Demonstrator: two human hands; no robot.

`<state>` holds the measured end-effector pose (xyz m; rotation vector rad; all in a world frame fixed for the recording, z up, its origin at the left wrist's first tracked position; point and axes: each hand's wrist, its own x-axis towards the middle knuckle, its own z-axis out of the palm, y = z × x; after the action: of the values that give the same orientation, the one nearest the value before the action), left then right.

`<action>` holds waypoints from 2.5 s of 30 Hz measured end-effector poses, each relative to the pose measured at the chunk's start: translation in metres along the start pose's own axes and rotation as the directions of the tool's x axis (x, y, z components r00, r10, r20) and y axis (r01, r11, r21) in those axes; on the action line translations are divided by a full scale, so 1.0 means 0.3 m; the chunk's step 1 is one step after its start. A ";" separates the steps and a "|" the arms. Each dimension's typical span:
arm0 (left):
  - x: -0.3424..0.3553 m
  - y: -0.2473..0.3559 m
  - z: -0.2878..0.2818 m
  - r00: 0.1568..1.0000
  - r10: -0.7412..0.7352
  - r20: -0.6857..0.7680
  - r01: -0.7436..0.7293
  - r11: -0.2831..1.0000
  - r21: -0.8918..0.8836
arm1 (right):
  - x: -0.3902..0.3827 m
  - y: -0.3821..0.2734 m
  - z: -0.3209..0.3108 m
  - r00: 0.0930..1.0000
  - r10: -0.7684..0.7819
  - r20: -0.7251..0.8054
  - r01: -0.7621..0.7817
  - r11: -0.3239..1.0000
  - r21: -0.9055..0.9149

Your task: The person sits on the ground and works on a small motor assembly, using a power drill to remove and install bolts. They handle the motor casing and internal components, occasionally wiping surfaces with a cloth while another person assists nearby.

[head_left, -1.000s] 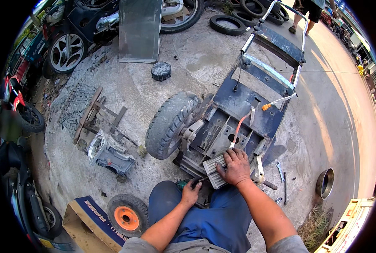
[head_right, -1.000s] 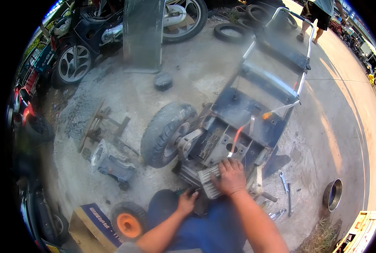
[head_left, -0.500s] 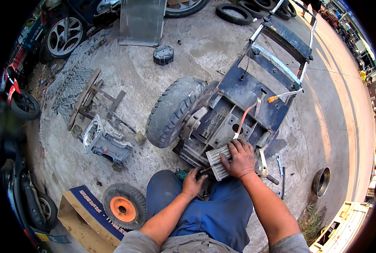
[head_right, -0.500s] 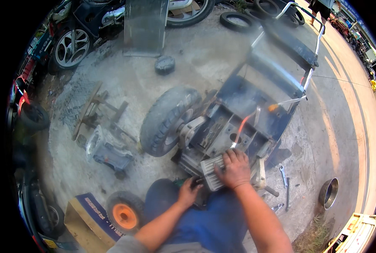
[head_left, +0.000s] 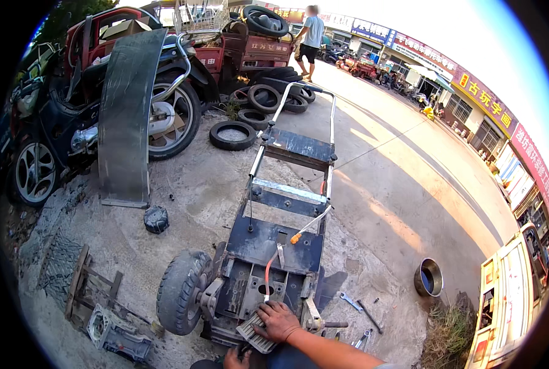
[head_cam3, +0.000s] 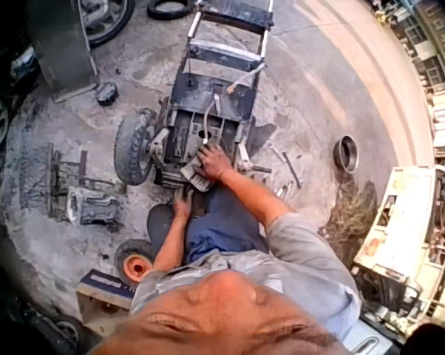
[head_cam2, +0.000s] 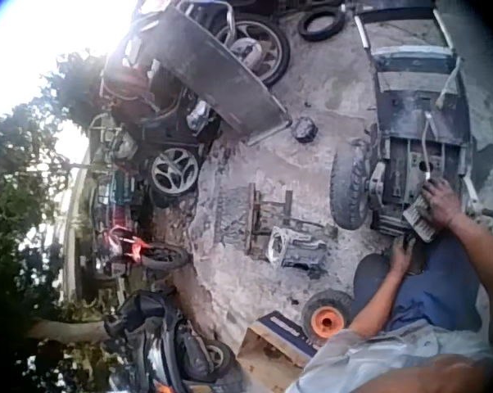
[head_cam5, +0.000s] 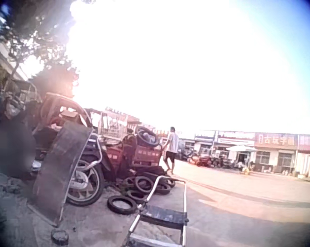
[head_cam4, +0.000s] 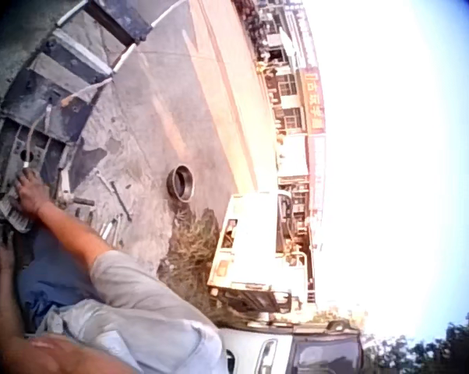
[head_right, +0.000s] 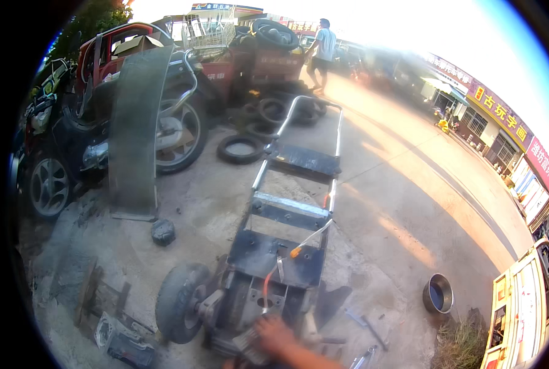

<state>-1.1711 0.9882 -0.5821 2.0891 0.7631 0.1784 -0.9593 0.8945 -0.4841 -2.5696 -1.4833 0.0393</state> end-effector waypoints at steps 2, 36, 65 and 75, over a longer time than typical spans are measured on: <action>-0.008 0.001 0.015 0.998 0.051 0.022 -0.054 0.983 0.174 | -0.016 0.010 0.032 0.999 0.026 0.040 -0.027 0.999 0.033; 0.082 -0.135 0.311 0.988 -0.003 -0.157 0.067 0.913 0.403 | 0.005 -0.034 -0.016 0.999 -0.015 0.035 0.014 1.000 0.023; 0.140 -0.024 0.161 0.982 0.190 -0.016 -0.148 0.814 0.561 | -0.016 -0.005 0.100 0.980 -0.004 -0.198 0.047 0.976 0.215; 0.089 0.036 0.144 0.938 0.278 -0.208 -0.096 0.783 0.614 | -0.015 0.017 0.121 0.974 -0.029 -0.226 0.069 0.983 0.171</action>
<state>-1.1279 0.9691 -0.6035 2.7958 0.8560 0.4055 -0.9611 0.8931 -0.5210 -2.3101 -1.3923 -0.1151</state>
